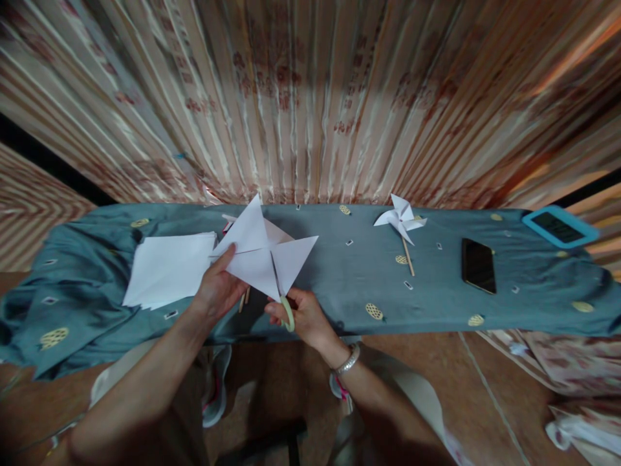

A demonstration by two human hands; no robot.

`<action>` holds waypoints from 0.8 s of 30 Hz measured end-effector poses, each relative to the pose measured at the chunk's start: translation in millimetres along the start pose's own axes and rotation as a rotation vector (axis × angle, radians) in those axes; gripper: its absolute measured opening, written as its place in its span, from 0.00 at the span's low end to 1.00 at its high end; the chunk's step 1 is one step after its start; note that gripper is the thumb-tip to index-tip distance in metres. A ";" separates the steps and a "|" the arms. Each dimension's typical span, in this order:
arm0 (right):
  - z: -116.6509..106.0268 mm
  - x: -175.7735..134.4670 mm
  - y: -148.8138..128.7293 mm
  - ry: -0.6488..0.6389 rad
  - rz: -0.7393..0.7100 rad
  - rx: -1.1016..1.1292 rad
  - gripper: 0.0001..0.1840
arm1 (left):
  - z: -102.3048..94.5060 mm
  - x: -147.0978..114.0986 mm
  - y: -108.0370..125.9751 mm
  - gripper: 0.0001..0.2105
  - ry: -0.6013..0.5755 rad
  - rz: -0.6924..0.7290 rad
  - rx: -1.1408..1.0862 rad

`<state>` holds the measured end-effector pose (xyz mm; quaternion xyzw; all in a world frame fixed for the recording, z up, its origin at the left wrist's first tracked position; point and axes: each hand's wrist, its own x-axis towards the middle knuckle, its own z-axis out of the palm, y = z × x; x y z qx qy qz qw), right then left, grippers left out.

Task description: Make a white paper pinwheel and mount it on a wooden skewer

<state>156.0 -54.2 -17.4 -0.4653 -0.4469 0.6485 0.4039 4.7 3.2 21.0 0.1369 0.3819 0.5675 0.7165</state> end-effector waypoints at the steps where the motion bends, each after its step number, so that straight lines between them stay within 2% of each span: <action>1: -0.1 0.0 0.4 -0.005 -0.006 -0.007 0.23 | -0.5 0.5 -0.3 0.14 -0.001 0.002 0.001; 7: -0.4 -0.7 -0.3 -0.030 -0.018 -0.054 0.21 | 1.8 -0.1 0.2 0.11 0.029 0.001 -0.003; 11: 0.5 -1.5 -1.7 -0.017 -0.012 -0.043 0.20 | 5.2 -3.9 2.5 0.13 0.024 -0.015 0.006; 18: -1.3 -0.2 2.1 -0.018 0.008 -0.042 0.23 | 1.3 -0.9 0.2 0.12 0.027 0.004 0.015; 24: -8.8 -8.2 0.6 -0.162 0.022 -0.051 0.29 | -0.6 4.9 -1.3 0.14 0.022 -0.011 -0.003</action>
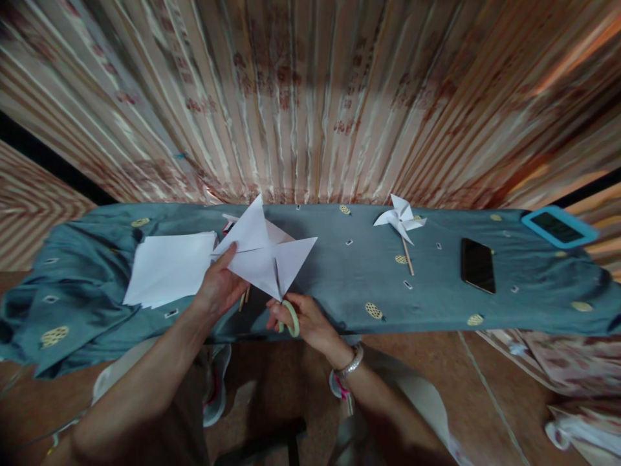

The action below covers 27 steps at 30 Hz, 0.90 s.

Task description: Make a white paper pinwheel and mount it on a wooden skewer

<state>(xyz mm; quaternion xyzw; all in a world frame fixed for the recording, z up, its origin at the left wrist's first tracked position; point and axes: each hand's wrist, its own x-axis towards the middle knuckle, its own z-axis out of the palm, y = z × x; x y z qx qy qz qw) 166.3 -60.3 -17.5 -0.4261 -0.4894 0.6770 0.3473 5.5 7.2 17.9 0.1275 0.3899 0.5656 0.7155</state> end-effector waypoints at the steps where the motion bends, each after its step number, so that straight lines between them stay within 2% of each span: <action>1: -3.4 -3.2 -0.8 -0.034 0.024 -0.012 0.29 | 0.0 1.3 0.8 0.15 0.001 0.002 -0.010; 6: -40.9 -24.4 -2.8 -0.140 0.164 -0.110 0.28 | 0.8 6.5 9.8 0.16 0.035 0.048 -0.085; 8: -62.6 -31.6 -2.3 -0.072 0.138 -0.252 0.25 | 1.1 6.7 13.8 0.16 0.029 0.048 -0.098; 9: -73.2 -34.0 -2.2 -0.017 0.139 -0.389 0.24 | 1.2 6.6 15.1 0.16 0.022 0.039 -0.097; 11: -91.6 -36.1 -2.5 0.257 0.124 -0.759 0.21 | 1.0 6.8 14.5 0.16 0.000 0.008 -0.080; 13: -104.7 -35.1 -3.3 0.501 0.156 -1.118 0.23 | 0.4 8.4 8.2 0.17 -0.021 -0.038 -0.054; 16: -115.4 -31.2 -4.6 0.657 0.248 -1.424 0.29 | -2.0 13.1 -12.4 0.15 -0.031 -0.110 -0.018; 21: -121.4 -25.4 -5.0 0.689 0.281 -1.587 0.28 | -10.3 16.4 -50.2 0.07 0.006 -0.316 0.094; 23: -122.2 -24.3 -5.4 0.689 0.271 -1.607 0.28 | -13.6 14.8 -56.5 0.06 -0.023 -0.337 0.094; 27: -125.3 -24.7 -7.2 0.695 0.295 -1.618 0.24 | -15.7 7.6 -55.4 0.09 -0.084 -0.299 0.096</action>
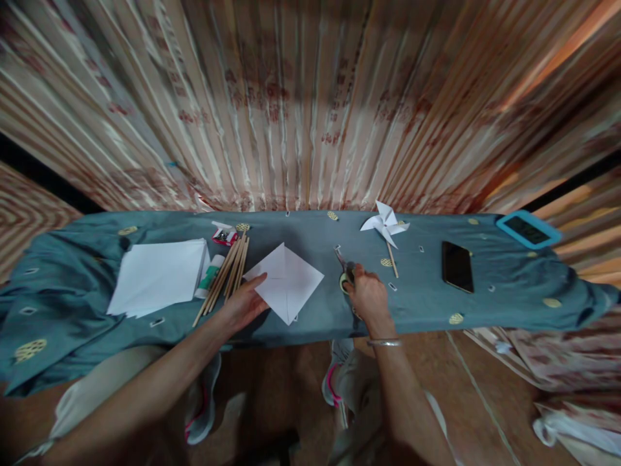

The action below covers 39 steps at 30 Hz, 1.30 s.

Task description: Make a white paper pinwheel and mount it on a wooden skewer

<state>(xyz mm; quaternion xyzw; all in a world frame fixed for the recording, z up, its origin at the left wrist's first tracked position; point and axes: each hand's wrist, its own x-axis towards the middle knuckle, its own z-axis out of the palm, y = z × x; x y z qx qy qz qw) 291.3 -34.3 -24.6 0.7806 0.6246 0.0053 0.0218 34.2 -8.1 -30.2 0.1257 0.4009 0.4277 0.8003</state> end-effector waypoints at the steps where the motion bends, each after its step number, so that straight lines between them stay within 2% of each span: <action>1: -0.5 0.5 1.5 -0.009 0.009 -0.005 0.22 | 0.2 -2.6 0.4 0.10 -0.009 0.020 0.014; 5: -3.3 1.8 7.3 -0.003 0.020 0.029 0.16 | -2.1 -11.1 1.0 0.19 -0.007 0.163 0.094; 9: -5.7 -0.2 -1.2 0.087 -0.022 0.108 0.17 | -13.4 -11.5 5.6 0.28 0.171 0.365 0.266; 11: -3.3 -2.8 -14.6 0.124 -0.137 0.181 0.19 | -21.0 -9.7 9.9 0.32 0.192 0.521 0.432; 13: 3.4 -6.5 -33.2 0.173 -0.349 0.316 0.22 | -28.0 -8.0 12.5 0.31 0.139 0.703 0.721; 16: 20.0 -13.0 -64.4 0.205 -0.501 0.381 0.25 | -35.5 -5.4 7.4 0.26 0.008 0.883 1.343; 18: 31.9 -17.0 -82.3 0.181 -0.560 0.358 0.27 | -38.7 -2.8 -2.1 0.24 -0.092 0.877 1.697; 21: 44.8 -20.8 -98.2 0.150 -0.572 0.318 0.28 | -42.6 1.7 -18.2 0.21 -0.125 0.876 1.985; 24: 49.4 -22.1 -102.1 0.148 -0.561 0.299 0.29 | -46.2 4.8 -27.6 0.21 -0.088 0.964 2.095; 27: 48.9 -22.0 -101.5 0.156 -0.560 0.301 0.29 | -49.3 6.2 -30.1 0.21 -0.056 1.034 2.117; 35: 49.5 -21.9 -104.8 0.194 -0.513 0.319 0.30 | -62.3 14.9 -32.0 0.24 -0.044 1.097 2.020; 39: 49.1 -21.6 -106.1 0.201 -0.490 0.305 0.32 | -62.6 15.9 -33.2 0.23 -0.037 1.085 2.036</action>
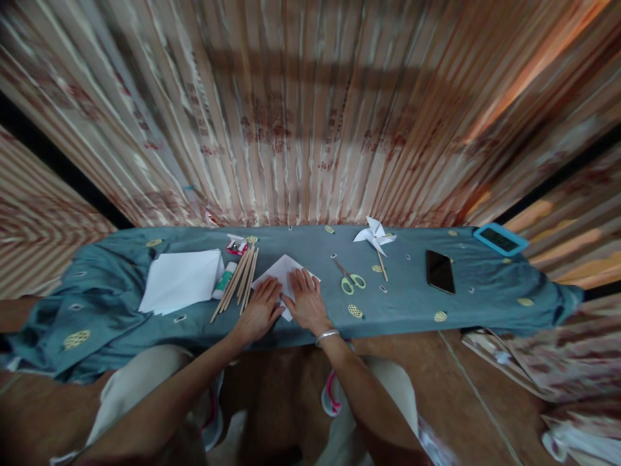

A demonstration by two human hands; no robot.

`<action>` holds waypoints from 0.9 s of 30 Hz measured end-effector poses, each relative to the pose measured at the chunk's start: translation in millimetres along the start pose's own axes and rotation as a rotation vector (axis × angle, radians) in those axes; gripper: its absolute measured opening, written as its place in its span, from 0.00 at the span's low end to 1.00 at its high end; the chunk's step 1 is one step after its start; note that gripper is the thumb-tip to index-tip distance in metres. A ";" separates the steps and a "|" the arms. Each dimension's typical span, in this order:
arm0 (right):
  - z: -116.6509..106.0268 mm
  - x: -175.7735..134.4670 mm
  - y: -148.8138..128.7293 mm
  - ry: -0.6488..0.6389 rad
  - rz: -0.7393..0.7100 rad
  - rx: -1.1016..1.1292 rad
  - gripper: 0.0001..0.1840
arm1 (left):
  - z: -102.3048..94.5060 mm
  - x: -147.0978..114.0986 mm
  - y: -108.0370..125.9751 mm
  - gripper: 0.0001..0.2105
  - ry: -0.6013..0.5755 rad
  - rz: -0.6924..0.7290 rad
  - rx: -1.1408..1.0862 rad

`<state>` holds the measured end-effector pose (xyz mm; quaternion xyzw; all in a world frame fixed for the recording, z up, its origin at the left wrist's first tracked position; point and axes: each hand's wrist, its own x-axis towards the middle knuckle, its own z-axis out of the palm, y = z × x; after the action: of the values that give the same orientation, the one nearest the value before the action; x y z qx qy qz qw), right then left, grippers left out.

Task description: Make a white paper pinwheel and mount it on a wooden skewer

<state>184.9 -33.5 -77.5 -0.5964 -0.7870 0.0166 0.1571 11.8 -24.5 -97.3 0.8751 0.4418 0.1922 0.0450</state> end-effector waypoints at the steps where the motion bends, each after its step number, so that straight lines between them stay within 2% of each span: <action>1: -0.2 0.3 -0.2 -0.005 0.001 0.000 0.32 | -0.9 0.2 1.0 0.23 -0.009 0.000 0.003; 6: -0.2 1.3 -0.8 -0.038 0.013 -0.008 0.31 | -8.4 2.1 5.0 0.24 -0.044 -0.012 -0.023; 10: 1.5 1.1 -0.4 -0.050 0.018 -0.027 0.31 | -9.7 0.4 2.5 0.24 -0.022 0.016 -0.132; 17: 0.5 0.2 0.2 -0.107 0.020 -0.088 0.32 | -2.3 -25.0 5.9 0.24 0.024 0.049 -0.406; 22: 1.9 -0.3 0.9 -0.100 0.015 -0.103 0.31 | -9.8 -35.3 13.8 0.25 0.027 -0.007 -0.503; 27: 2.4 -0.7 5.7 -0.073 0.006 -0.022 0.31 | -18.8 -34.7 0.4 0.22 0.095 -0.047 -0.538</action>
<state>189.7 -32.1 -81.2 -0.5995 -0.7905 0.0299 0.1216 -13.6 -53.8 -90.1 0.8112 0.3967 0.3425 0.2594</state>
